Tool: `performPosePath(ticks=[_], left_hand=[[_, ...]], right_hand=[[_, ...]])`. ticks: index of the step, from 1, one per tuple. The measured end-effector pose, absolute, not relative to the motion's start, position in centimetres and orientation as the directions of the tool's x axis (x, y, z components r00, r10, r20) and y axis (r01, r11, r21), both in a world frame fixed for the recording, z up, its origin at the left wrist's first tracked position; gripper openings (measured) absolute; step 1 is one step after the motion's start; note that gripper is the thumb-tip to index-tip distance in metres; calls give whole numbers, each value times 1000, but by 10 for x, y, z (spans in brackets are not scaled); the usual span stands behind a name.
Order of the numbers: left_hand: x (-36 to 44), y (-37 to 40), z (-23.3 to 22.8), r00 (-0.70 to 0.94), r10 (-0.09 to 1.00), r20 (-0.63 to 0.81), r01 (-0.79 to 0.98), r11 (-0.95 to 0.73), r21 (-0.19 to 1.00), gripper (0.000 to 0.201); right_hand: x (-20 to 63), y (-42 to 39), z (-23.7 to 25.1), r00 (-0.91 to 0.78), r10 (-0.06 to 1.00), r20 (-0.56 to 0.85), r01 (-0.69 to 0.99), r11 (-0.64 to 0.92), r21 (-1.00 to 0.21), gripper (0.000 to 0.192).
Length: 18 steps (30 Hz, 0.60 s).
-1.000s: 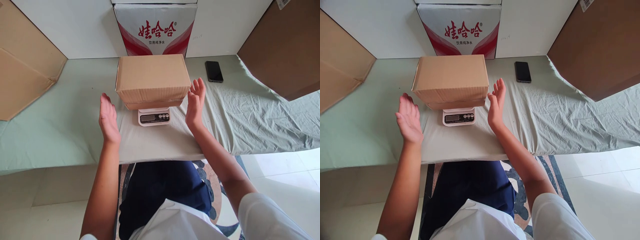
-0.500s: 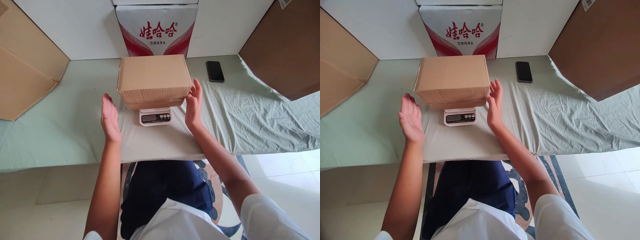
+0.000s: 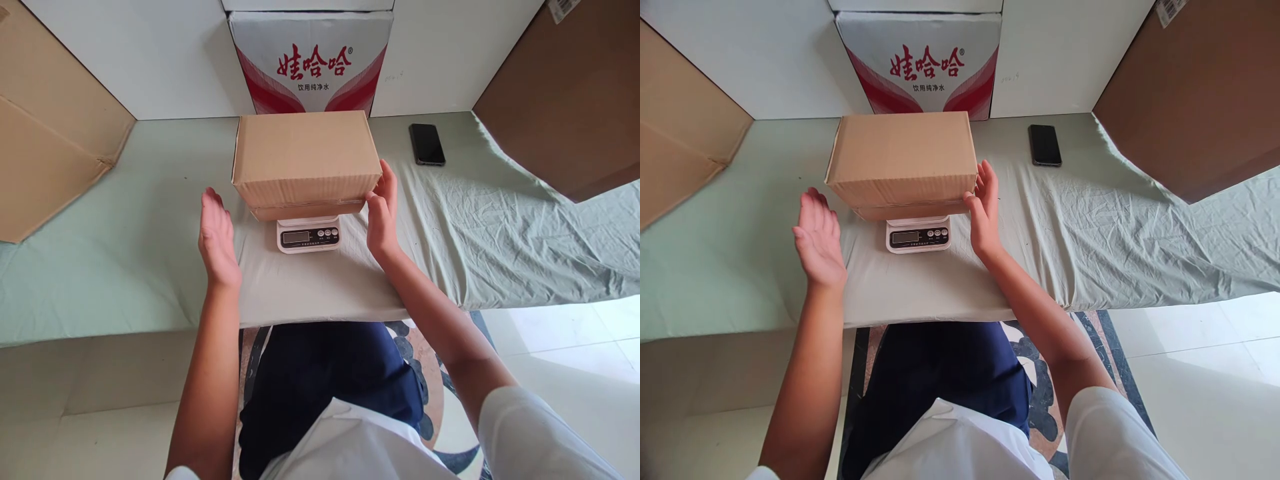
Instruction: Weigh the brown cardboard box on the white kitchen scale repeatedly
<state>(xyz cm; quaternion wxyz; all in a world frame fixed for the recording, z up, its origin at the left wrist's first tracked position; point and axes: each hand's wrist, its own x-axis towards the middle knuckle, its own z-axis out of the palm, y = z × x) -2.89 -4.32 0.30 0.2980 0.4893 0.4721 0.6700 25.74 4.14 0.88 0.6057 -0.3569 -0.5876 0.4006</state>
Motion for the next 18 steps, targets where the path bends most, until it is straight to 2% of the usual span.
performPosePath(ticks=[10, 18], left_hand=[[-26, -43, 6, -367, 873, 322, 59, -324, 944, 86], [-28, -41, 3, -358, 872, 334, 45, -341, 939, 87]], right_hand=[[258, 44, 9, -1, 923, 385, -80, 384, -920, 63], [255, 42, 12, -17, 923, 384, -88, 381, -920, 64]])
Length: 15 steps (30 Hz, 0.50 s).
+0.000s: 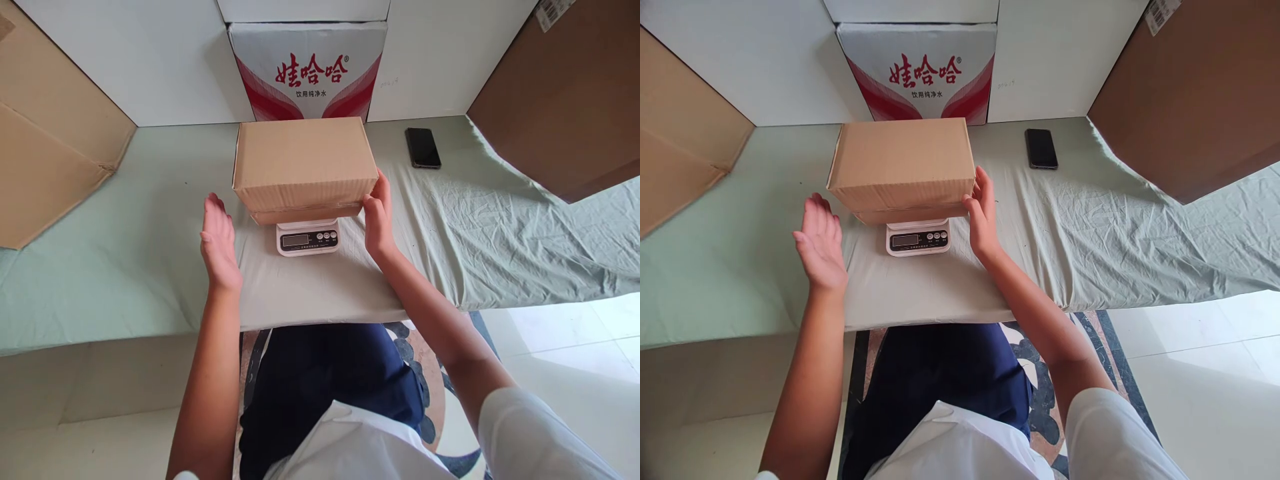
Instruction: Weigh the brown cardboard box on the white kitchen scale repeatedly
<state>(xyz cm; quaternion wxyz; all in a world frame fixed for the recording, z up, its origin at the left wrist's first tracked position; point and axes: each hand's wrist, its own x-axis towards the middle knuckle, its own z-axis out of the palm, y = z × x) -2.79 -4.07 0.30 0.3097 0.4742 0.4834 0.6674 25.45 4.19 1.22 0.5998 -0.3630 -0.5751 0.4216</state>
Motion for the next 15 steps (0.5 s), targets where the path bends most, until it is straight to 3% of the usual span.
performPosePath(ticks=[15], left_hand=[[-21, -47, 7, -248, 884, 397, 68, -393, 917, 75]], right_hand=[[256, 44, 11, -9, 937, 350, -106, 347, -932, 63]])
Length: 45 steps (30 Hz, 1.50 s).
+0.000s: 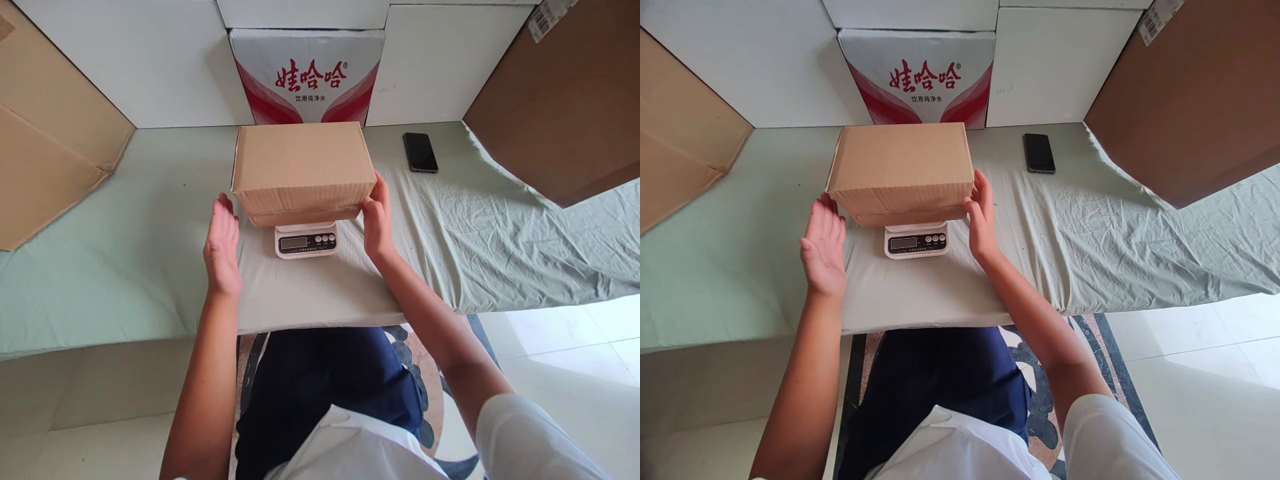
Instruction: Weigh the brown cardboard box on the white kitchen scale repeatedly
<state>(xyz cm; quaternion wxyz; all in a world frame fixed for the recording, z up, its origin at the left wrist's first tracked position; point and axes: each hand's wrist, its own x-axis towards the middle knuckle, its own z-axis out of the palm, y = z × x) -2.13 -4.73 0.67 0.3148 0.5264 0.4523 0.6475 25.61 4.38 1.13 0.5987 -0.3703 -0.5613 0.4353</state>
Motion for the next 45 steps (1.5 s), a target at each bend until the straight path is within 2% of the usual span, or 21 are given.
performPosePath(ticks=[4, 8, 14, 18, 23, 29, 33, 38, 42, 45], left_hand=[[-19, -48, 5, -233, 890, 393, 72, -387, 919, 72], [-15, -47, 2, -242, 911, 335, 101, -320, 942, 85], [-4, -39, 13, -248, 928, 279, 23, -282, 959, 85], [-8, -3, 34, -215, 933, 289, 12, -293, 956, 84], [-19, 80, 41, -223, 919, 325, 27, -327, 945, 85], [-13, 122, 8, -311, 934, 179, -78, -212, 974, 75], [-13, 118, -5, -290, 946, 145, -109, -183, 977, 71], [-14, 122, -7, -273, 953, 132, -109, -167, 980, 75], [-25, 123, -8, -288, 947, 141, -87, -173, 981, 84], [-44, 121, -7, -335, 923, 191, -32, -213, 976, 85]], right_hand=[[255, 43, 12, -29, 936, 350, -107, 345, -933, 65], [249, 37, 14, -39, 926, 375, -102, 369, -924, 63], [241, 37, 14, -4, 925, 380, -94, 378, -921, 58], [240, 78, 22, 29, 897, 441, -30, 442, -896, 62], [223, 158, 34, 50, 849, 526, 42, 525, -850, 65], [204, 193, 0, 126, 891, 436, -21, 441, -897, 71], [209, 188, -12, 148, 920, 364, -84, 378, -922, 62], [210, 184, -8, 128, 930, 345, -99, 359, -928, 53], [215, 196, -16, 131, 932, 337, -125, 353, -927, 66], [226, 209, -25, 194, 932, 306, -133, 335, -933, 75]])
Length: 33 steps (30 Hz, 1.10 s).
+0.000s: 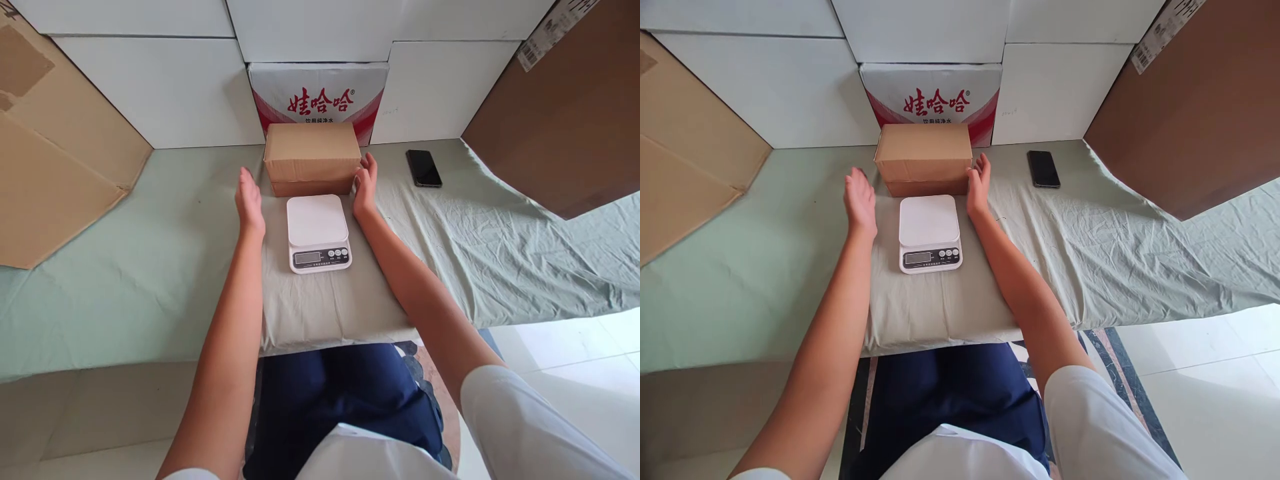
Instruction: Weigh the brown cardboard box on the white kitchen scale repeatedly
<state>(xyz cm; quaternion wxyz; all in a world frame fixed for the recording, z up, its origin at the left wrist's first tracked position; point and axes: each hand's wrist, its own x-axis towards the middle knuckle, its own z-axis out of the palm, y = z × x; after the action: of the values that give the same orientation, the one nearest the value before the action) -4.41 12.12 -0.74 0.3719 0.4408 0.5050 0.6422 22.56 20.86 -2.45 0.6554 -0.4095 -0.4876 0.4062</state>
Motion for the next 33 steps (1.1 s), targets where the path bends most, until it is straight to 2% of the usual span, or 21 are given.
performPosePath(ticks=[3, 8, 13, 17, 21, 24, 29, 33], left_hand=[[-59, 119, -5, -351, 919, 177, -26, -199, 980, 84], [-51, 116, 0, -361, 929, 79, -117, -129, 985, 89], [-35, 117, 3, -303, 951, 56, -139, -103, 985, 100], [-31, 120, 2, -275, 959, 74, -146, -118, 982, 96], [-30, 121, 1, -252, 962, 102, -135, -140, 981, 93], [-30, 122, -1, -258, 963, 81, -137, -119, 983, 90], [-30, 125, -6, -223, 974, 51, -128, -81, 988, 91], [-30, 128, -9, -222, 966, 131, -94, -155, 983, 88]], right_hand=[[237, 214, -26, 263, 937, 230, -171, 280, -945, 72], [238, 205, -18, 303, 947, 110, -288, 200, -937, 69], [232, 200, -15, 279, 950, 144, -248, 215, -945, 67], [231, 201, -19, 237, 960, 151, -250, 210, -945, 65], [231, 202, -25, 130, 962, 241, -180, 262, -948, 67], [231, 205, -30, 81, 955, 287, -148, 296, -944, 73], [232, 209, -35, 67, 960, 274, -163, 281, -946, 89], [231, 209, -34, 61, 956, 286, -146, 292, -945, 91]])
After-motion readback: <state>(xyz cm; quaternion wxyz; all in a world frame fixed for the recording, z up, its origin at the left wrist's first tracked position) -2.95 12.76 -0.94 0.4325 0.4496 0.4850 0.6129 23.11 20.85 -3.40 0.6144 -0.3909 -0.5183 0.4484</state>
